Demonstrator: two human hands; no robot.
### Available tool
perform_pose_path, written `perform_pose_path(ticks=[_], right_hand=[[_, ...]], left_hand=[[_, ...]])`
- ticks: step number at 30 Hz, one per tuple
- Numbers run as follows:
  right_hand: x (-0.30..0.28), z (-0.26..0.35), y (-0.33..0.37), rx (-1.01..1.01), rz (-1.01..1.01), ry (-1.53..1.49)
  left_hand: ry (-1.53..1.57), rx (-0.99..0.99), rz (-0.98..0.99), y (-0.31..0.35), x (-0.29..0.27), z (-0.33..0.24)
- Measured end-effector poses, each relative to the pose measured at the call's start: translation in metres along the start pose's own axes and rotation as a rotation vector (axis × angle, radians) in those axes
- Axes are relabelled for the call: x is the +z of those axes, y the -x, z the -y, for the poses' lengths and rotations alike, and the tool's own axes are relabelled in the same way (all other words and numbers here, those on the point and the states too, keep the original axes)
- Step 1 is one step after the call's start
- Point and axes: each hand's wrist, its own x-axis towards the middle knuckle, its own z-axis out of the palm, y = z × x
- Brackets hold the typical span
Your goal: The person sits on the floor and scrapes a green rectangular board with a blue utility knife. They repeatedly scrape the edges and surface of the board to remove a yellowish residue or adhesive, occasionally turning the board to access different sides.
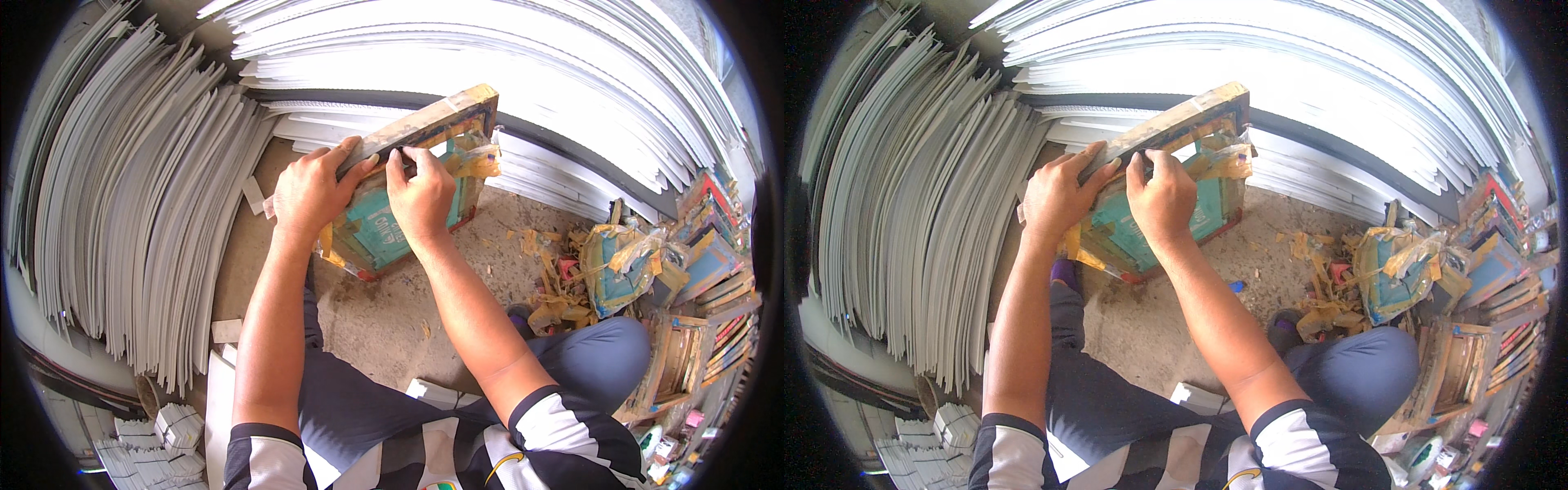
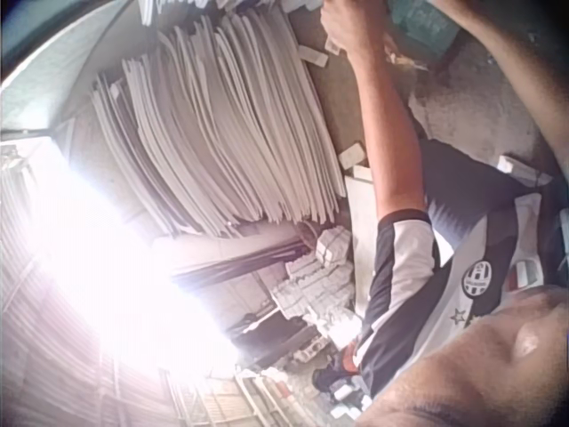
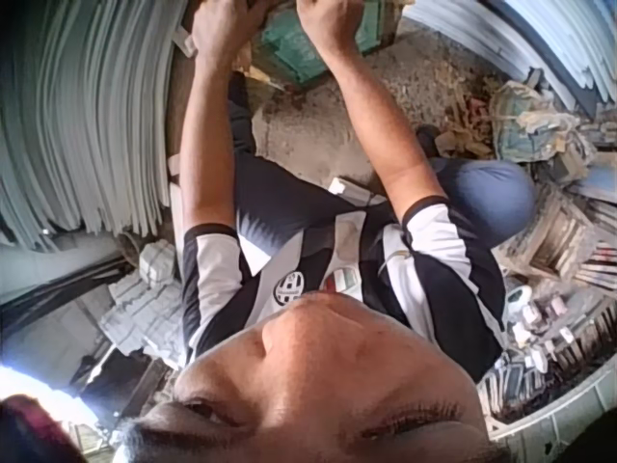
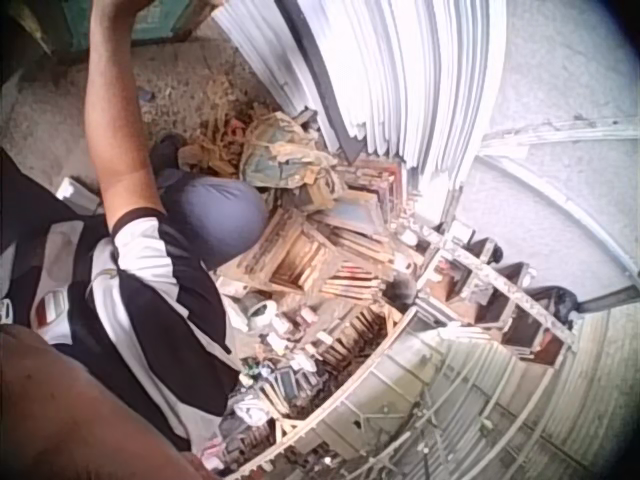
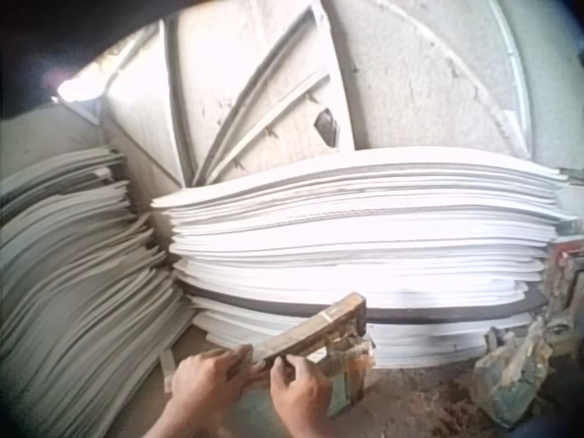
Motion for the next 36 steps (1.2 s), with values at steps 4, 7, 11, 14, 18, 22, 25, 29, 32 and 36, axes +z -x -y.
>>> perform_pose_path(ticks=[4,7,11,14,18,22,25,29,32,36], right_hand=[[0.001,-0.004,0.001,0.022,0.005,-0.057],[0.001,-0.006,0.001,0.019,0.008,-0.063],[0.002,-0.013,0.002,-0.07,-0.028,-0.115],[-0.001,-0.02,0.002,-0.15,-0.023,-0.126],[-0.002,-0.027,-0.004,-0.238,-0.034,-0.109],[0.0,-0.033,-0.012,-0.269,0.0,-0.13],[0.0,-0.035,-0.016,-0.284,0.025,-0.101],[0.001,-0.044,-0.028,-0.471,0.066,-0.017],[-0.001,-0.063,-0.043,-0.665,0.125,0.006],[-0.006,-0.077,-0.06,-0.882,0.193,0.097]], left_hand=[[0.011,-0.031,0.051,-0.001,-0.003,-0.003],[0.017,-0.102,0.148,-0.004,-0.012,-0.009],[0.01,-0.087,0.133,-0.003,-0.011,-0.009],[0.008,-0.014,0.03,-0.001,-0.003,-0.003],[-0.002,0.017,-0.016,0.0,0.0,-0.002],[0.013,-0.063,0.104,-0.002,-0.01,-0.01],[0.011,-0.063,0.102,-0.002,-0.009,-0.009],[-0.002,-0.02,0.029,0.0,-0.006,-0.006],[0.006,0.009,0.004,-0.001,-0.004,-0.004],[0.03,0.011,0.01,-0.002,-0.002,-0.003]])
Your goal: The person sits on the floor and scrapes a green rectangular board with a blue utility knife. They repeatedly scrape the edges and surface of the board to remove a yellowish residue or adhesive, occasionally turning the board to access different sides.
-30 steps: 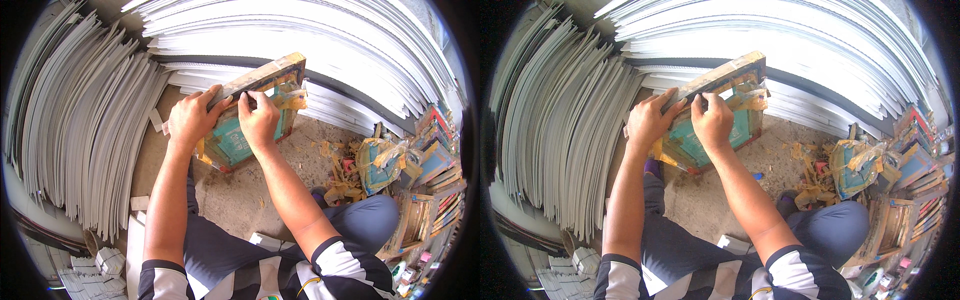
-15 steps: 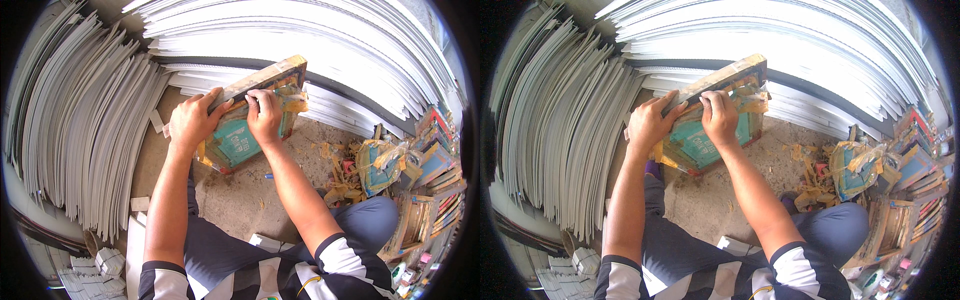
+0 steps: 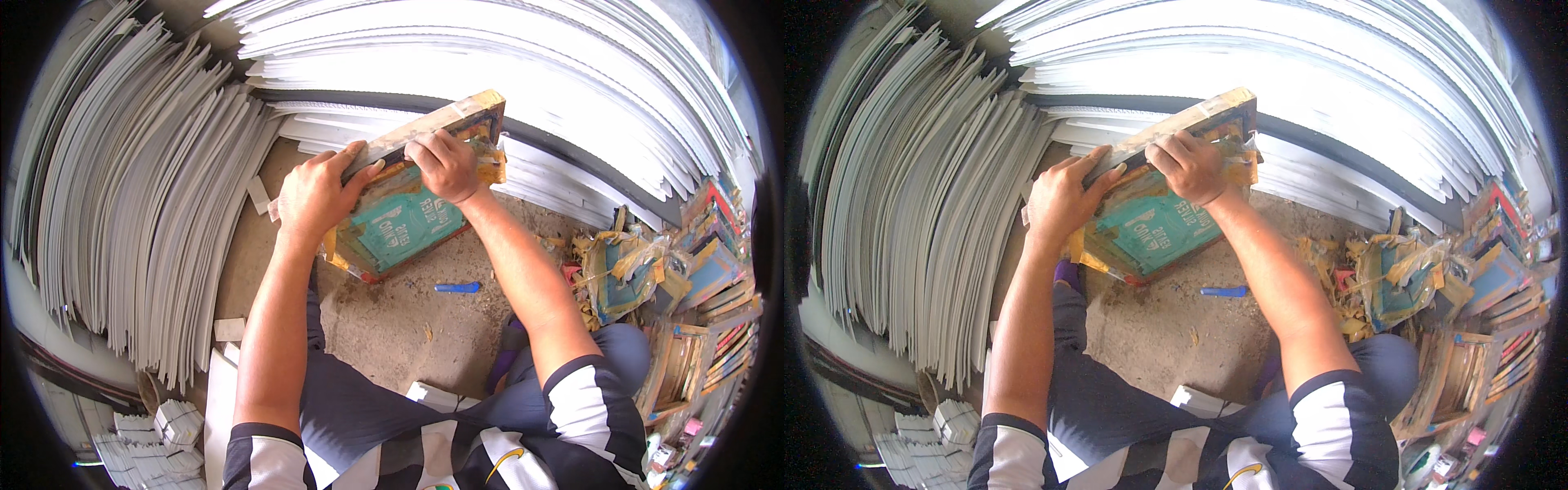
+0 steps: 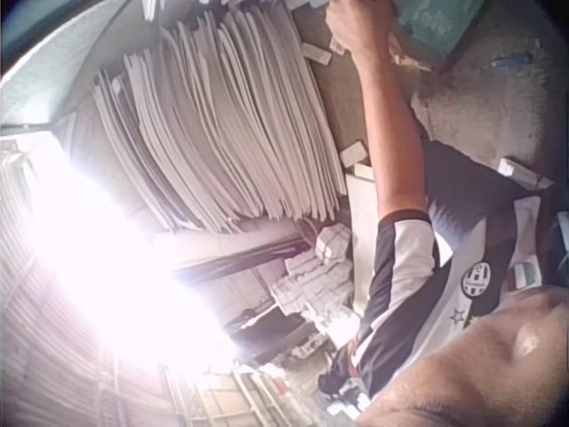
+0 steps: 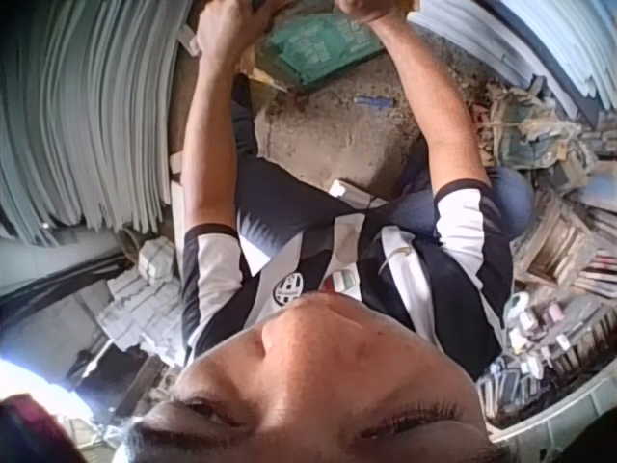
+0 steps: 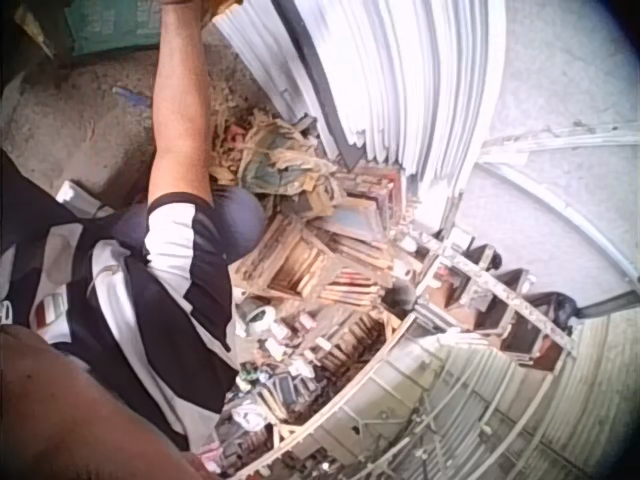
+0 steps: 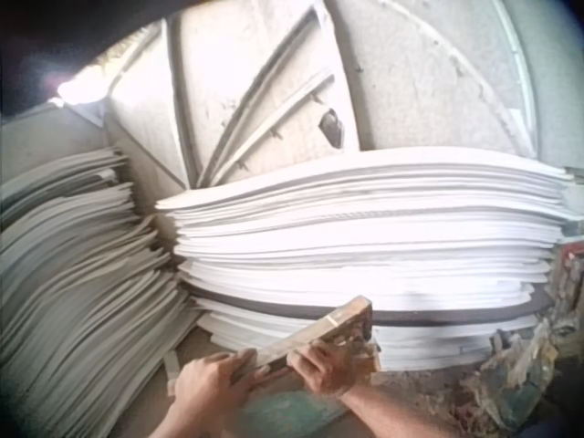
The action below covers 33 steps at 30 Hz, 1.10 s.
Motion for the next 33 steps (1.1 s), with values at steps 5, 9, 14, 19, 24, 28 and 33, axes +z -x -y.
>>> perform_pose_path(ticks=[5,9,14,19,24,28,33], right_hand=[[-0.008,0.001,0.004,0.063,-0.016,-0.057],[-0.013,0.046,0.002,0.496,-0.157,-0.198],[-0.024,0.083,0.015,0.32,-0.092,-0.117],[-0.008,0.089,0.175,0.551,0.627,-0.215],[-0.059,0.07,0.265,0.844,1.394,-0.084],[-0.071,0.071,0.305,0.78,1.457,-0.081],[-0.068,0.098,0.326,0.749,1.523,-0.102]], left_hand=[[-0.029,-0.043,0.022,0.0,-0.002,-0.001],[-0.039,-0.122,0.125,-0.004,-0.007,-0.007],[-0.04,-0.058,0.041,0.002,-0.005,0.001],[-0.004,-0.019,0.02,-0.001,0.002,-0.004],[-0.043,-0.031,0.011,0.007,0.0,-0.002],[-0.055,-0.011,-0.008,0.006,0.003,-0.003],[-0.047,-0.002,-0.014,0.008,0.001,-0.003]])
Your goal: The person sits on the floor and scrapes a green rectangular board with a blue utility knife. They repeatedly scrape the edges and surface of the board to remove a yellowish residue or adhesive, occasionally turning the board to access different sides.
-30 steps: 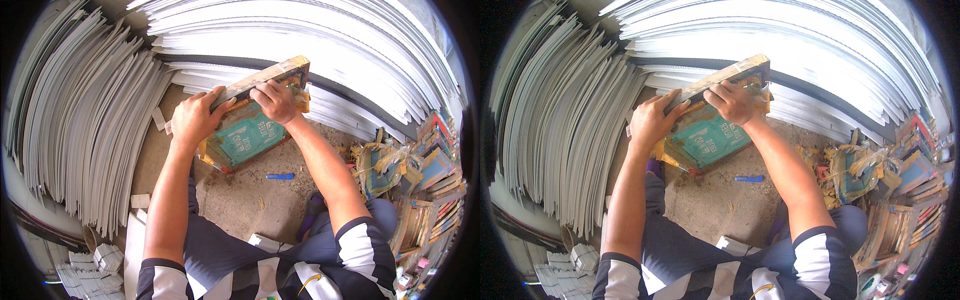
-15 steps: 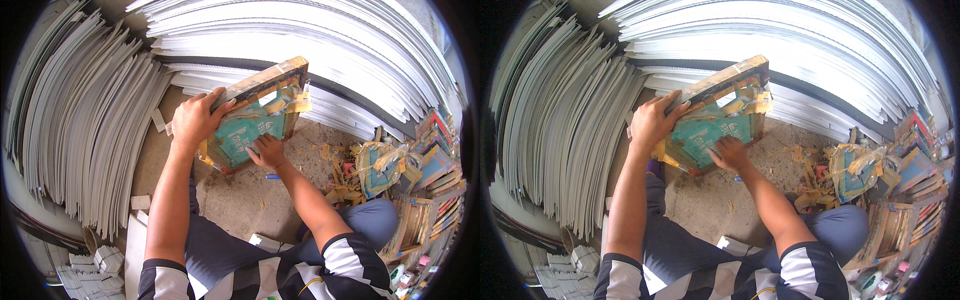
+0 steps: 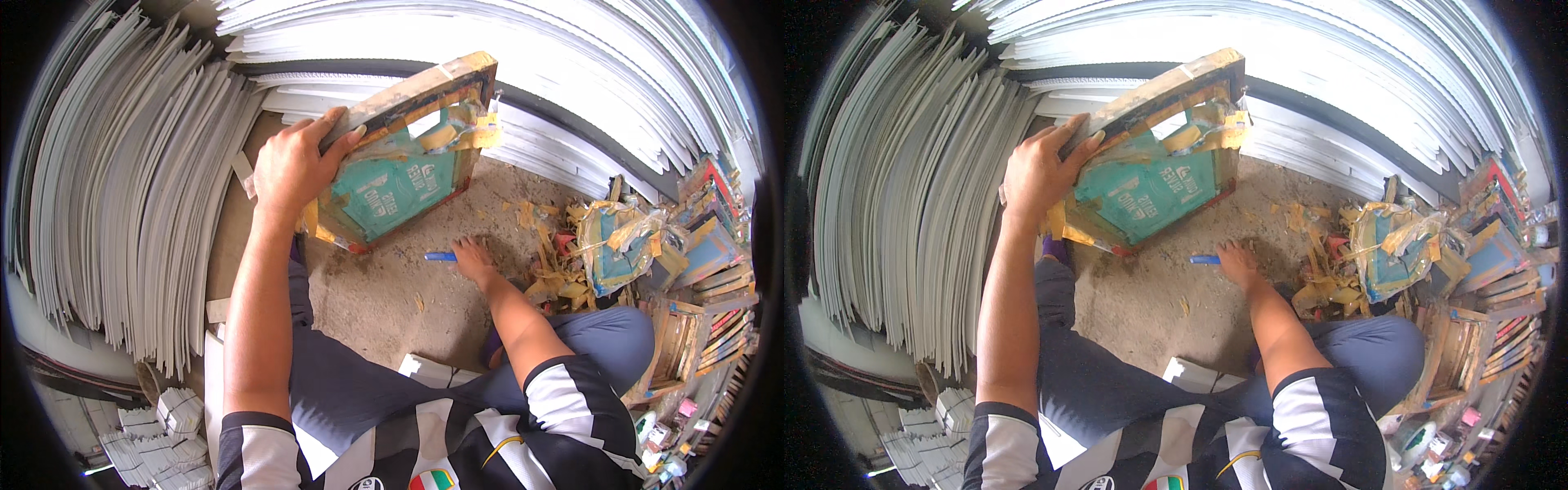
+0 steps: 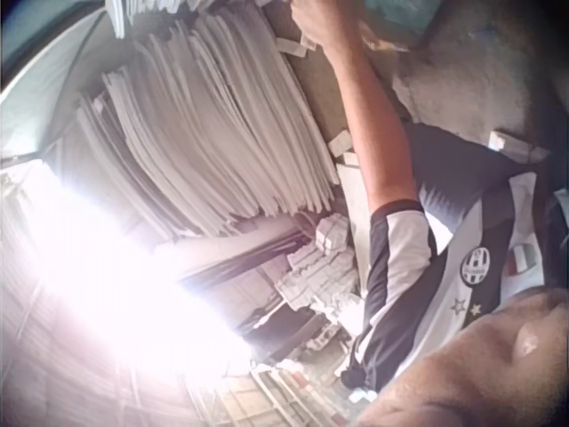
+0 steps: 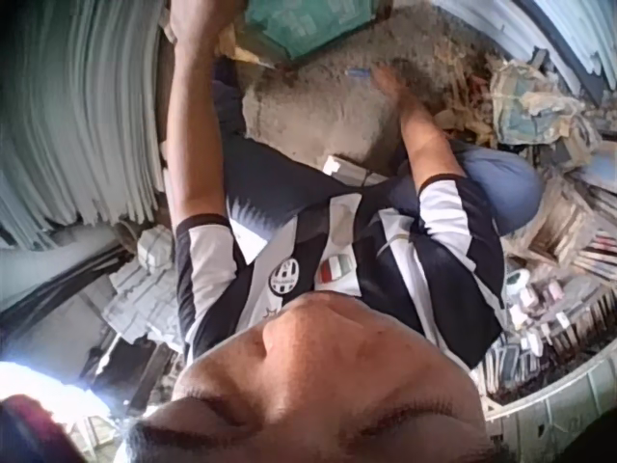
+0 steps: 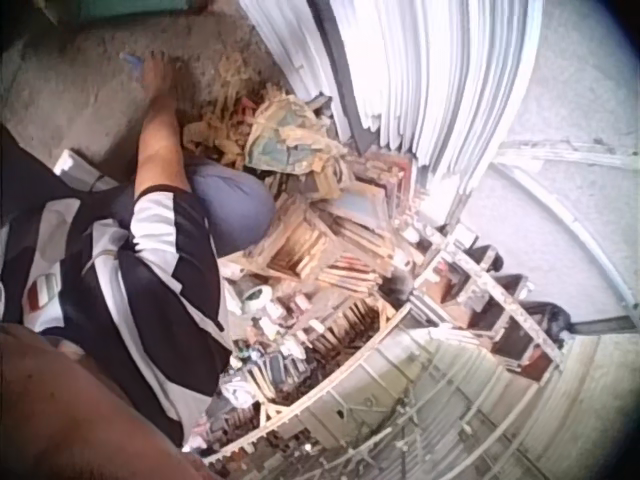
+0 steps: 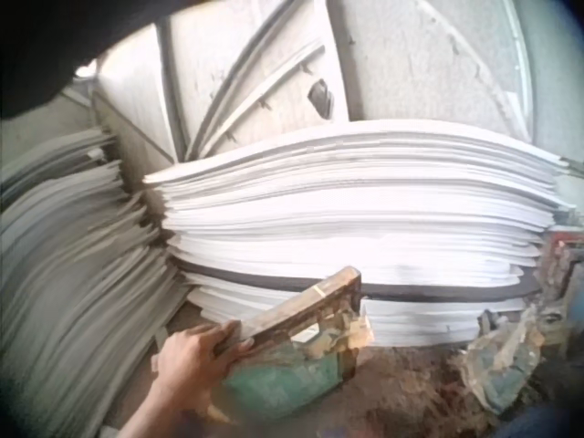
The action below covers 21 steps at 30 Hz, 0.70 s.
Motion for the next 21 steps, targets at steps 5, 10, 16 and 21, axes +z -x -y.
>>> perform_pose_path(ticks=[5,10,16,21], right_hand=[[0.028,0.003,-0.006,-0.051,-0.041,0.026],[0.017,0.002,-0.027,0.018,-0.018,-0.343],[-0.108,0.077,-0.024,-0.267,-0.251,-0.835],[-0.22,0.109,0.01,-0.531,-0.643,-0.937]], left_hand=[[-0.012,-0.103,0.14,-0.004,-0.013,-0.007],[0.02,-0.097,0.145,-0.008,-0.011,-0.012],[0.006,-0.081,0.12,-0.006,-0.006,-0.006],[0.029,-0.087,0.125,-0.006,-0.01,-0.007]])
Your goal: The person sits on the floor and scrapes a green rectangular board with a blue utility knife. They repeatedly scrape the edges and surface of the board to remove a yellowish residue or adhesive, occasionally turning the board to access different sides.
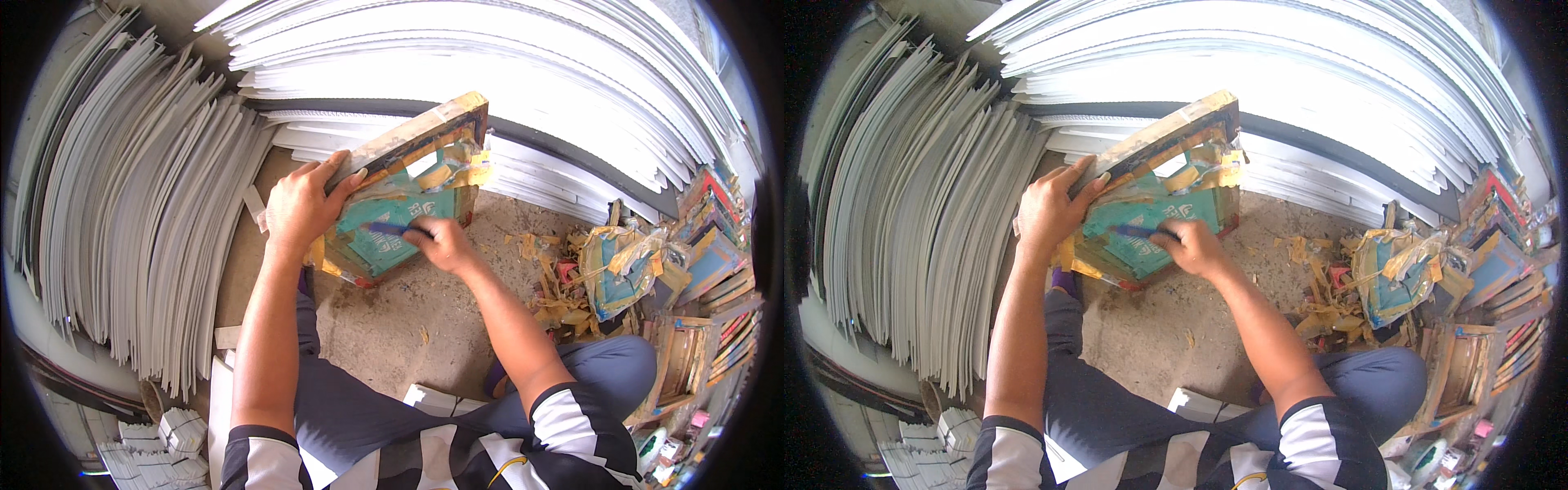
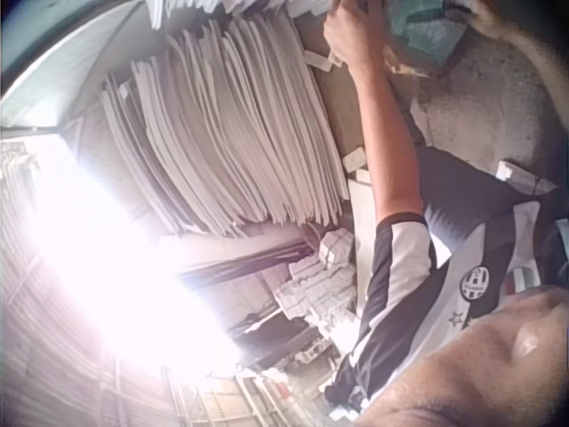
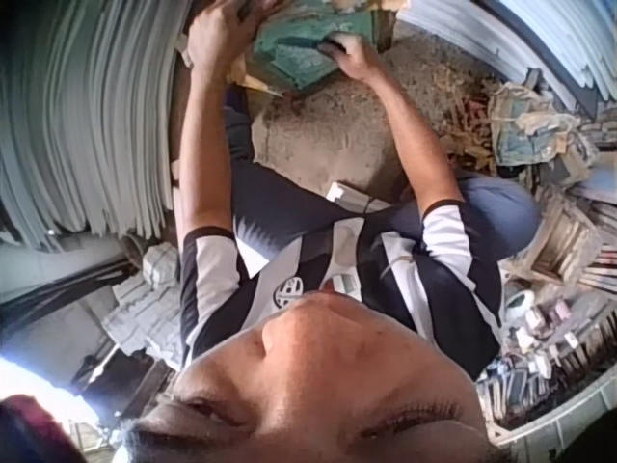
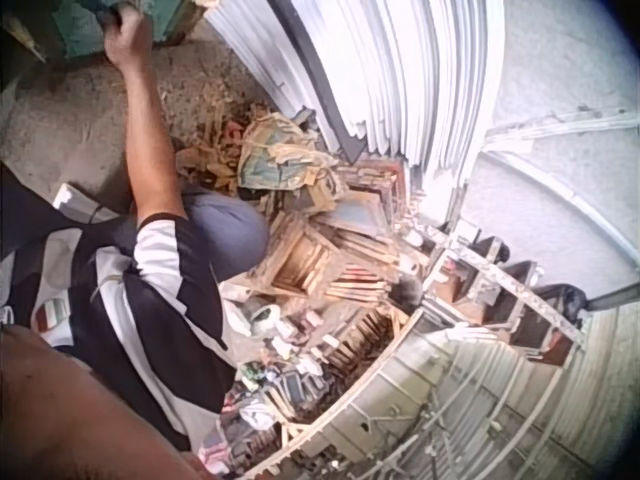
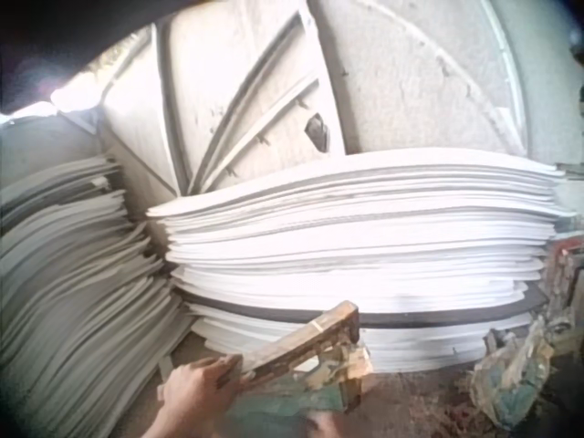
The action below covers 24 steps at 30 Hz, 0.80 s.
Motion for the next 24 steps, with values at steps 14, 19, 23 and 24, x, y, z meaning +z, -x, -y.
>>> perform_pose_path(ticks=[14,19,23,24], right_hand=[[-0.092,0.063,-0.043,-0.171,-0.315,0.4],[-0.096,0.074,-0.057,-0.344,-0.263,0.51],[-0.092,0.072,-0.065,-0.386,-0.276,0.627],[-0.09,0.072,-0.066,-0.375,-0.283,0.641]], left_hand=[[0.02,0.02,-0.02,0.003,-0.001,-0.003],[0.018,0.025,-0.011,0.005,-0.004,-0.004],[0.032,0.033,-0.018,0.005,-0.002,-0.004],[0.036,0.032,-0.012,0.004,-0.002,-0.004]])
